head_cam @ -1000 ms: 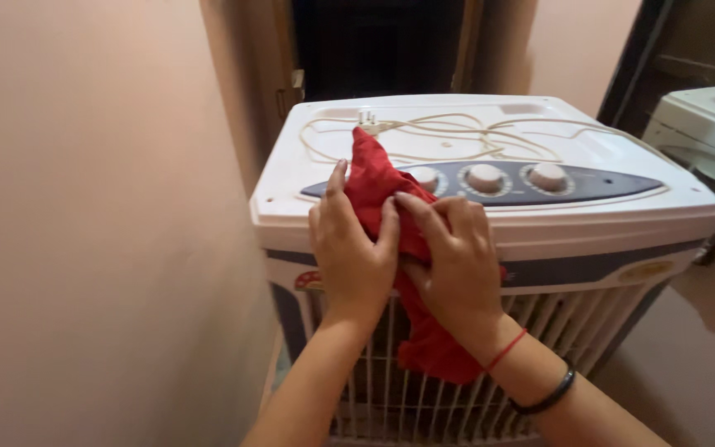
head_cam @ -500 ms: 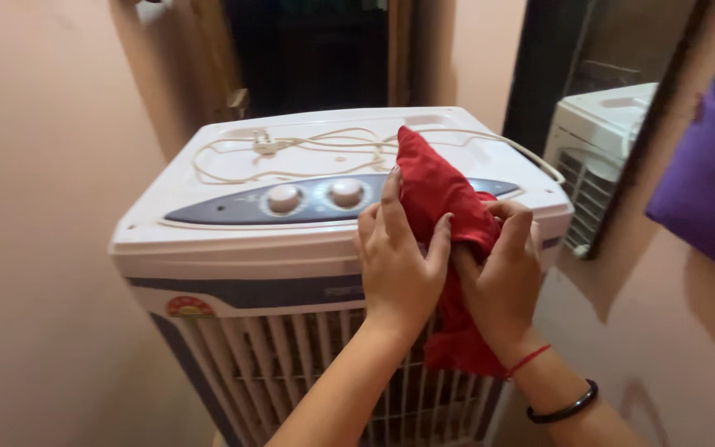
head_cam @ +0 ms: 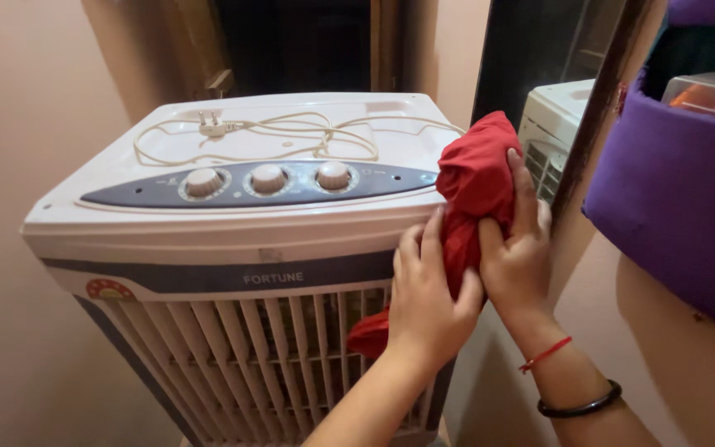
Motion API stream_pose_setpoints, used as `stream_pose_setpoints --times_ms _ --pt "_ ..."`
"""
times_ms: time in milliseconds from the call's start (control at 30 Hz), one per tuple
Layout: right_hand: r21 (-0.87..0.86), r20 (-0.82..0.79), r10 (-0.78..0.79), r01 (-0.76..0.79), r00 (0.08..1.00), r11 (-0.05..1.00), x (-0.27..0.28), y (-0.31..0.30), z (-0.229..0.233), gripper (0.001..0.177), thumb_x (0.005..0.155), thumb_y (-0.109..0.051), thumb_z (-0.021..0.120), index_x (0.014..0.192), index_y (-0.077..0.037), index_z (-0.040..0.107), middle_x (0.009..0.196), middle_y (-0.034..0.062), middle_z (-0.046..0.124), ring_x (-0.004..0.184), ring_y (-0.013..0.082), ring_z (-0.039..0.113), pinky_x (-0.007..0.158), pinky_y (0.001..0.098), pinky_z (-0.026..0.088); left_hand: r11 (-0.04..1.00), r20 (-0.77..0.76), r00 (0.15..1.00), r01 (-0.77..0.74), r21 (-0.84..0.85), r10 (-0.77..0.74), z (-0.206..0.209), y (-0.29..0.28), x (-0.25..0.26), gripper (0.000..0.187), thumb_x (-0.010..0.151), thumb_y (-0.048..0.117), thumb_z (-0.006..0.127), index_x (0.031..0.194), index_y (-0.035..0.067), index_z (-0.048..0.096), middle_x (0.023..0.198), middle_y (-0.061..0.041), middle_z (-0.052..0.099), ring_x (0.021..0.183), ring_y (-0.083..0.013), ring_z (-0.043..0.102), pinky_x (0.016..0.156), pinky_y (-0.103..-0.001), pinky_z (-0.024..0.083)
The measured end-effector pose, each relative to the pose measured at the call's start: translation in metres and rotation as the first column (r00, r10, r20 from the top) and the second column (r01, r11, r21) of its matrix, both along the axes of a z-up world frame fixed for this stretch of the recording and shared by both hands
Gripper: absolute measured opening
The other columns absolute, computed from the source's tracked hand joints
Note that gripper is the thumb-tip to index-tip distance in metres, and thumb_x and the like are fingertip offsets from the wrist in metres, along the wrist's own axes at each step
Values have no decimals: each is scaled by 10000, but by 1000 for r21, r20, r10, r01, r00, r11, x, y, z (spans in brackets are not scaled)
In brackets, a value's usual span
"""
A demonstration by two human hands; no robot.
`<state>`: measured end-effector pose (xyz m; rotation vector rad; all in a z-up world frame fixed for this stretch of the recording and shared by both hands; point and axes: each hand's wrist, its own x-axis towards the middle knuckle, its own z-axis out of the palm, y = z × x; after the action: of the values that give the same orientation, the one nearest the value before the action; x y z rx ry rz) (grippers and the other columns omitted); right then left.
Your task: The person wipes the top surface and front grille of a portable air cooler using a red cloth. They systematically clean around the control knobs and along the edges of the unit.
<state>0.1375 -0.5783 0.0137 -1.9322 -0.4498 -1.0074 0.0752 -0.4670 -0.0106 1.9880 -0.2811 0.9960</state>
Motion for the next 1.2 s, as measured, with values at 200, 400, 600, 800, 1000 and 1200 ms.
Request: stream_pose_setpoints --times_ms 200,400,600,800,1000,1200 --pt "124 -60 90 -82 994 989 14 -18 -11 528 967 -88 611 1486 -156 546 1364 169 608 1239 279 629 1066 385 489 998 -360 931 69 -8 -67 -18 -15 -5 876 770 136 742 1538 112 322 1235 -217 552 1162 -458 519 985 -521 443" --pt "308 -100 72 -38 992 951 16 -21 -28 484 942 -115 628 1420 -69 571 1295 120 676 1181 240 655 1033 340 490 986 -37 987 -152 67 155 -21 -4 6 601 752 -15 671 1324 71 507 1189 -162 620 1082 -400 564 923 -494 465" --pt "252 -237 -176 235 956 939 28 -30 -41 287 979 -91 660 1237 34 671 1275 177 625 1167 245 616 1022 359 479 937 266 913 -340 75 310 4 22 5 505 781 180 824 1181 81 533 1077 -143 531 998 -349 551 868 -496 438" --pt "616 -114 147 -47 982 786 32 -19 -42 604 912 -82 583 1460 -78 330 1342 54 522 1213 138 552 1043 293 472 962 -120 987 -134 -239 108 13 24 16 377 793 205 796 1007 87 510 1052 -133 568 992 -388 588 811 -502 467" --pt "667 -89 438 -273 895 693 11 -18 -12 505 1005 -190 553 1488 -105 434 1344 49 572 1177 132 597 1000 294 529 855 -54 997 25 -517 -62 5 -9 9 463 804 95 665 1221 36 473 1222 -180 517 1127 -397 562 1008 -496 439" --pt "667 -152 455 -249 877 702 15 -16 -8 409 1008 -154 537 1412 -94 514 1211 45 614 1009 138 634 842 301 564 966 119 993 47 -253 -17 -4 -20 5 694 790 144 731 1394 8 419 1357 -265 435 1227 -473 442 1087 -558 359"
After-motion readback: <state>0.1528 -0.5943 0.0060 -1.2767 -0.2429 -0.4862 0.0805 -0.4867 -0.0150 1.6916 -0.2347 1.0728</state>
